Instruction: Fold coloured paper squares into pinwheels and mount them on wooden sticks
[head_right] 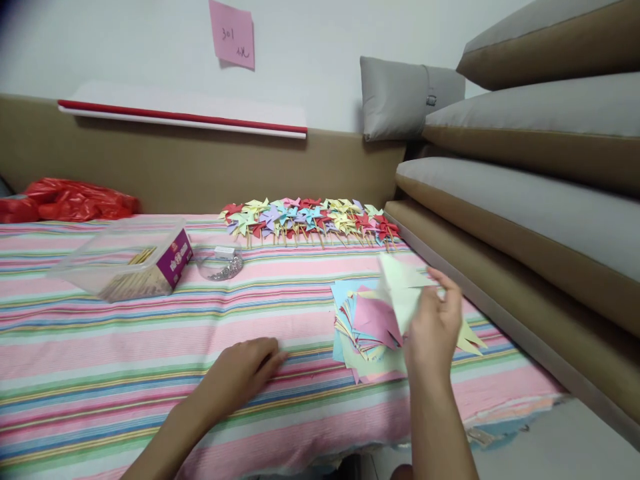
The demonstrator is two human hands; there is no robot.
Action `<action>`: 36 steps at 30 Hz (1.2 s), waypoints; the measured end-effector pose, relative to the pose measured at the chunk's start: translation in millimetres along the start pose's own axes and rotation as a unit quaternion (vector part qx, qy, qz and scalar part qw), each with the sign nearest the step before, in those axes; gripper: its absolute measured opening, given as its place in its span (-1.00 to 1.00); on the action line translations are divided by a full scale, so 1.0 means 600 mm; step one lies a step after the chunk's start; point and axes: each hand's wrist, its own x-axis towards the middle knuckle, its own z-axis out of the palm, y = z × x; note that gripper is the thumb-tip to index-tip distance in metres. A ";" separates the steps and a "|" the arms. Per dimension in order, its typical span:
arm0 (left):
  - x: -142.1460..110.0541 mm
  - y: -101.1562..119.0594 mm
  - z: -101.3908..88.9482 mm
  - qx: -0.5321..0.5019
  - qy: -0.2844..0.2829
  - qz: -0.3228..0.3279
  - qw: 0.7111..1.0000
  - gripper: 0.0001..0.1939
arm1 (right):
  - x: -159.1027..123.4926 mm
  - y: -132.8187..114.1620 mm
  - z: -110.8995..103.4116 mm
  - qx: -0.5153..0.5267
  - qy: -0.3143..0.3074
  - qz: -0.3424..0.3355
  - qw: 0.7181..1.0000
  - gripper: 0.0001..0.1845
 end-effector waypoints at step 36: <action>-0.037 -0.064 -0.045 -0.677 0.323 -0.176 0.637 -0.50 | -0.215 0.018 0.203 -0.075 -0.491 -0.265 0.827 -0.64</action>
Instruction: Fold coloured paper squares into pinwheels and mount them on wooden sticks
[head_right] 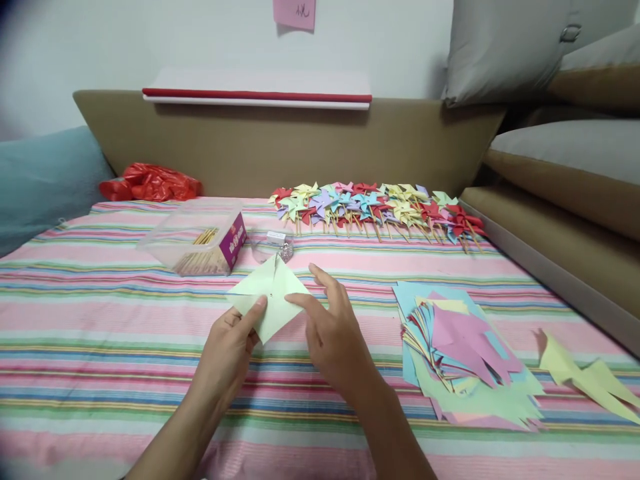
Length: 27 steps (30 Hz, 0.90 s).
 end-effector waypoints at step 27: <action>-0.019 -0.008 0.011 0.079 -0.067 0.056 0.993 -0.62 | 0.011 -0.025 0.010 0.201 0.102 0.241 0.944 -0.84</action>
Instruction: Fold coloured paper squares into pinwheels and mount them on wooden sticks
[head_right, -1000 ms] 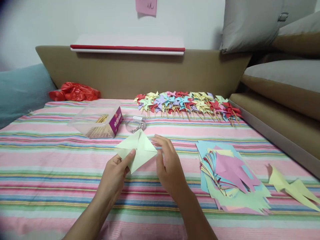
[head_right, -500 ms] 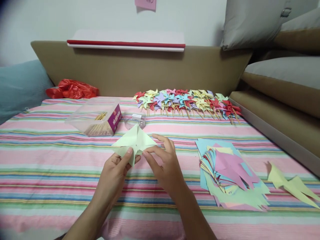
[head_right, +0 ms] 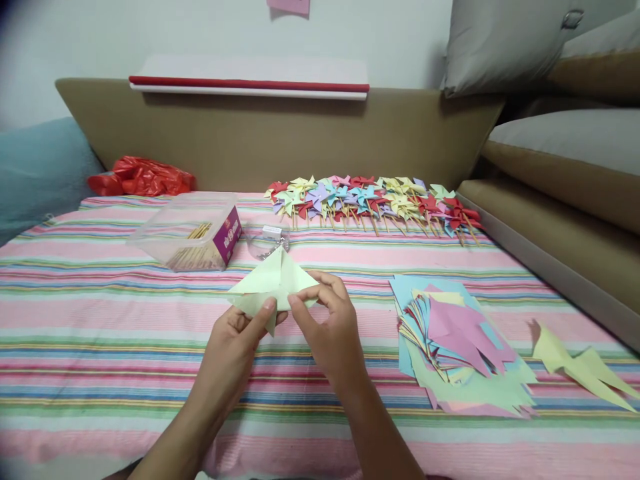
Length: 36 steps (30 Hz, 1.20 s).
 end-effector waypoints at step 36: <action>-0.002 0.008 0.003 0.060 0.012 0.014 0.998 -0.71 | -0.002 -0.001 0.008 -0.026 0.013 -0.052 0.998 -0.87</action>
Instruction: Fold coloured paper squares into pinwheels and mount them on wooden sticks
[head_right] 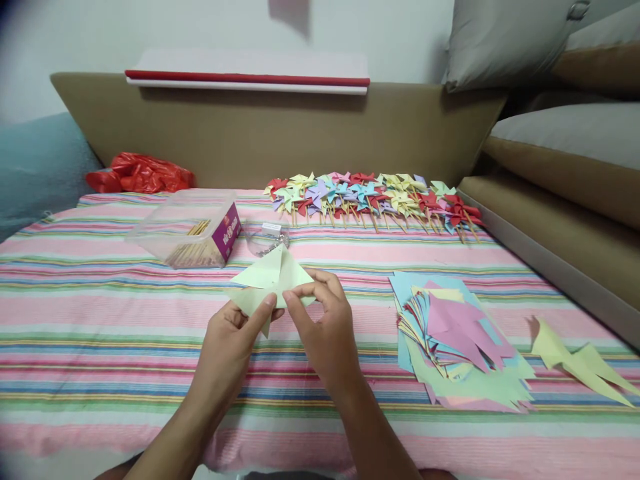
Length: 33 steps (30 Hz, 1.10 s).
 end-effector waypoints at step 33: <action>0.013 0.023 -0.031 0.060 -0.194 -0.043 0.978 -0.62 | 0.002 -0.007 -0.031 0.189 -0.141 0.258 0.937 -0.60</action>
